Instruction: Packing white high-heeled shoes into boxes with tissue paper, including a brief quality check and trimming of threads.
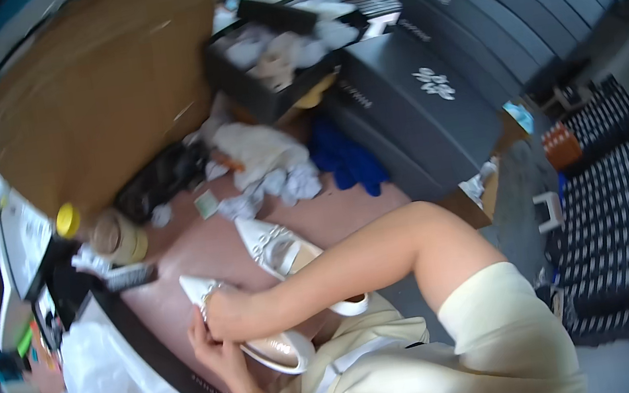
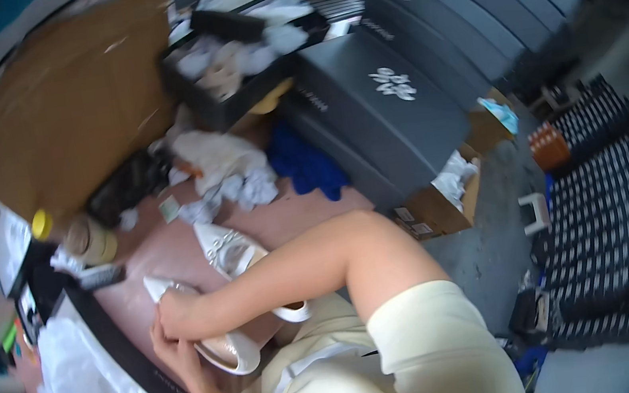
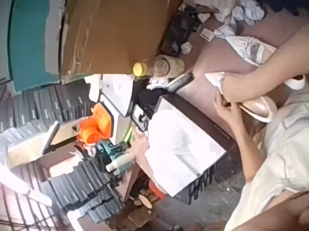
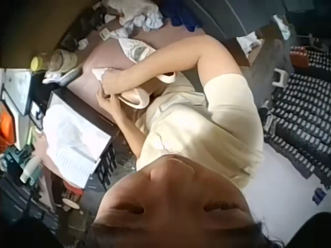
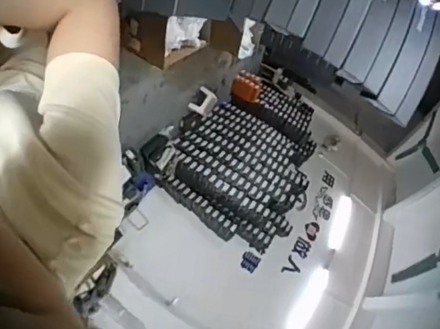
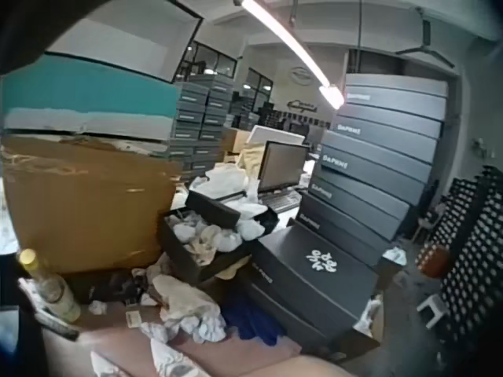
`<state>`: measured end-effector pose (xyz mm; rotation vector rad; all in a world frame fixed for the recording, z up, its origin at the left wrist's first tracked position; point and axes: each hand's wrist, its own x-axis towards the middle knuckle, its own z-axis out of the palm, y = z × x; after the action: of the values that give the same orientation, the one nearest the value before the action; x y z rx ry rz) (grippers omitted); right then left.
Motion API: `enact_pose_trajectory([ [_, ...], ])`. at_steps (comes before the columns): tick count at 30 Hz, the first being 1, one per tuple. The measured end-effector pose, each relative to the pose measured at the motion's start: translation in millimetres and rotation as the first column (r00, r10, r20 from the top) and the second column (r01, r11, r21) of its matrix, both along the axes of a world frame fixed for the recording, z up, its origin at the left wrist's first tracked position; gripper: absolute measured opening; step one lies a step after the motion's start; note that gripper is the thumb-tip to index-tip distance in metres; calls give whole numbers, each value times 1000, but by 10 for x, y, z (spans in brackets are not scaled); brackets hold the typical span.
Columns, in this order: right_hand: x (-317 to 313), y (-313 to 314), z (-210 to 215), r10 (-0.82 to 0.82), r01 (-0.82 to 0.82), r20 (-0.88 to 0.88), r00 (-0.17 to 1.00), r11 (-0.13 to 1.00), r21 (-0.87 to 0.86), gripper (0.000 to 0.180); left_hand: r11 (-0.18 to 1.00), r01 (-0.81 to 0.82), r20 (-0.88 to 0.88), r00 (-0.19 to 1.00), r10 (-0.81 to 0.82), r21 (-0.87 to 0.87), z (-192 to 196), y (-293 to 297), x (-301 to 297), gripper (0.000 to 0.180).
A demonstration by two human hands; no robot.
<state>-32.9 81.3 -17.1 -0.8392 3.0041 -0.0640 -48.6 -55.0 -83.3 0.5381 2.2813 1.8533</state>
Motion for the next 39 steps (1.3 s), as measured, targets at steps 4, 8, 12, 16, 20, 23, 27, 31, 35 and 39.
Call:
enact_pose_trajectory([
  [4, -44, 79, -131, 21, -21, 10, 1000, 999, 38, 11, 997, 16, 189, 981, -31, 81, 9, 32, -18, 56],
  [8, -96, 164, -348, -114, 100, -121, 986, 988, -118, 15, 994, 86, 175, 980, -96, 63, -7, -24, -54, 56],
  [12, -139, 255, -338, -152, 130, -76, 985, 962, -240, 26, 994, 104, 130, 986, -105, 15, -235, -168, -136, 57],
  [16, -88, 310, -296, -223, 196, -77, 972, 944, -265, 33, 994, 106, 46, 993, -105, -16, -92, -87, -71, 56],
  [20, -189, 317, -414, -292, 263, -76, 953, 928, -264, 32, 998, 27, 57, 998, -24, -57, 12, -23, 39, 59],
  [23, -230, 311, -394, -317, 303, -5, 948, 912, -277, 37, 1000, -11, -8, 1000, 12, 21, -188, -6, 15, 59],
  [27, -73, 650, 170, -201, 341, 357, 912, 856, -388, 42, 991, -112, -77, 991, 107, -76, 16, 80, 164, 53],
  [31, 290, 1464, 296, -570, 552, 200, 797, 554, -623, 38, 965, -157, -210, 971, 113, -210, 377, -8, 316, 52],
  [35, 816, 2026, 229, -874, 799, -3, 487, 447, -403, 32, 982, -121, -315, 947, 70, -144, 715, 50, 301, 43],
  [39, 991, 2136, -430, -871, 767, -176, 458, 488, -417, 45, 988, -45, -400, 916, -19, -150, 946, 286, 46, 39],
])
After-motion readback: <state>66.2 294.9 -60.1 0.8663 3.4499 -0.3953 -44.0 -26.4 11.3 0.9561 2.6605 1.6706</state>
